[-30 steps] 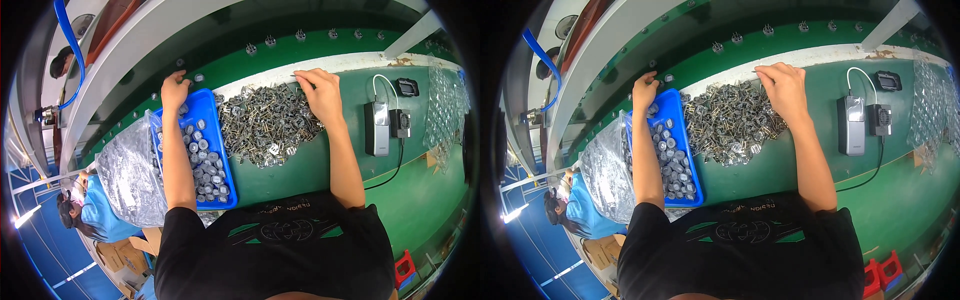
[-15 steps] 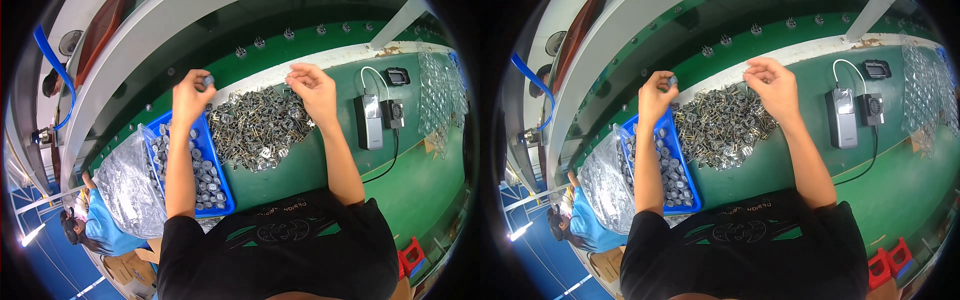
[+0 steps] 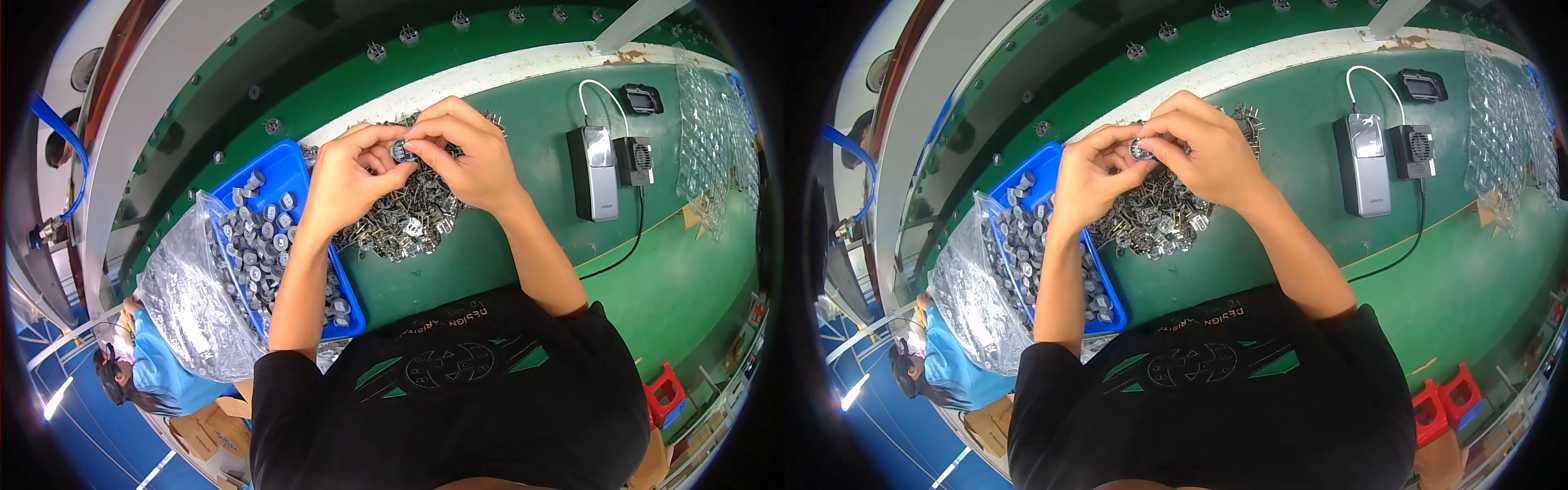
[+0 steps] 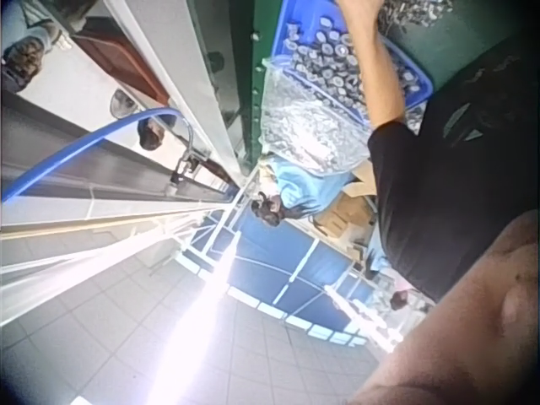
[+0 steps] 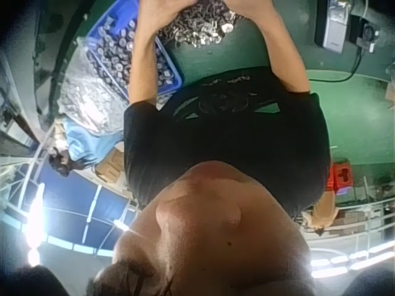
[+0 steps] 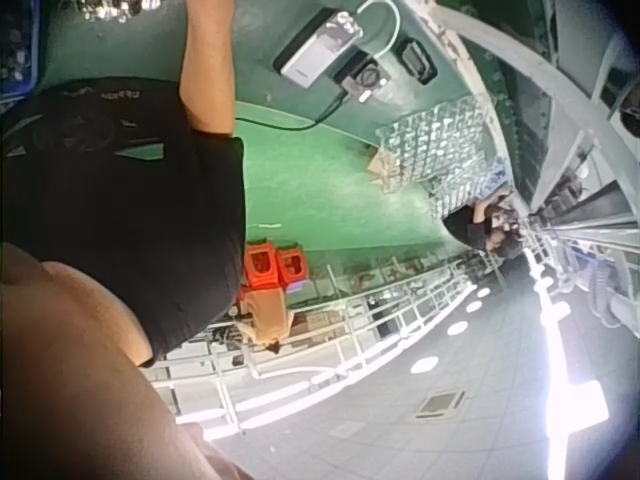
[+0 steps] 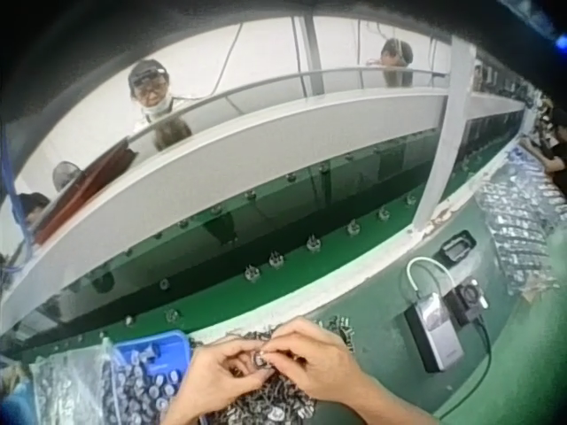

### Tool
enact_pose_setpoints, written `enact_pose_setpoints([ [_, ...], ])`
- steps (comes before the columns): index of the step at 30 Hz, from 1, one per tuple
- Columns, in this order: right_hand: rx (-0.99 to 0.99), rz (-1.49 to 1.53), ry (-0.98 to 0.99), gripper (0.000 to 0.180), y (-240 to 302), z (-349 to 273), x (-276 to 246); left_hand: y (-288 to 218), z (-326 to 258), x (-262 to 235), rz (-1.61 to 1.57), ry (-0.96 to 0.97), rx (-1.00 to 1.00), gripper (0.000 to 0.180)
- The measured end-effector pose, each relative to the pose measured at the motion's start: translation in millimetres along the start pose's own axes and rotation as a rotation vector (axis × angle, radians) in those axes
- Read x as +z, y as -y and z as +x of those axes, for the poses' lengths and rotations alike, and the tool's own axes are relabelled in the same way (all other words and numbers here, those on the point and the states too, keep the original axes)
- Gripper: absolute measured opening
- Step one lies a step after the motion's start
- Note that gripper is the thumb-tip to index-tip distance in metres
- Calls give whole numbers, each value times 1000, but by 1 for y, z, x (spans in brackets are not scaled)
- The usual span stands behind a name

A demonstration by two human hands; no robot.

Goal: The person assembles small metal clips into plastic terminal housings by hand, taking the clips from a blue parts tray and inserting them into the housings to create assembled units.

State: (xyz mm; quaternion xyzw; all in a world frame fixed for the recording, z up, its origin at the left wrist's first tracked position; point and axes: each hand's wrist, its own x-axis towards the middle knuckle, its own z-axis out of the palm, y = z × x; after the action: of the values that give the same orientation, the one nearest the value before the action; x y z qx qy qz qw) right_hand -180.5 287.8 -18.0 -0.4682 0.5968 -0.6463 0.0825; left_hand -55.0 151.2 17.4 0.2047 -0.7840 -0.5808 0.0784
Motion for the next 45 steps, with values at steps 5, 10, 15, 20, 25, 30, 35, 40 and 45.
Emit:
enact_pose_setpoints([
  [5, -23, -69, -5, 10, -1, -3, 2, -2, -2, 3, 21, 17, 20, 36],
  [10, -61, -106, 71, 19, -3, 1, -7, -2, 0, -4, -253, 16, -93, 30],
  [15, 58, -451, 38, 28, -30, 9, -52, 17, 42, -38, 93, -285, -56, 24],
  [20, 68, -654, 154, 25, -42, 3, -53, 47, 85, -68, 642, -414, -123, 25],
  [25, 102, -673, 178, 25, -43, 6, -40, 74, 96, -74, 647, -451, -181, 22],
  [30, 91, -597, 215, 25, -47, 6, -32, 79, 98, -105, 598, -543, -68, 24],
  [35, 12, -519, 127, 26, -42, 13, -33, 97, 101, -159, 722, -604, -197, 39],
  [40, -8, -220, -48, 29, -24, 16, -28, 107, 111, -156, 770, -551, -229, 49],
  [45, 16, 108, -62, 25, -28, 7, -25, 100, 119, -154, 864, -503, -157, 36],
])
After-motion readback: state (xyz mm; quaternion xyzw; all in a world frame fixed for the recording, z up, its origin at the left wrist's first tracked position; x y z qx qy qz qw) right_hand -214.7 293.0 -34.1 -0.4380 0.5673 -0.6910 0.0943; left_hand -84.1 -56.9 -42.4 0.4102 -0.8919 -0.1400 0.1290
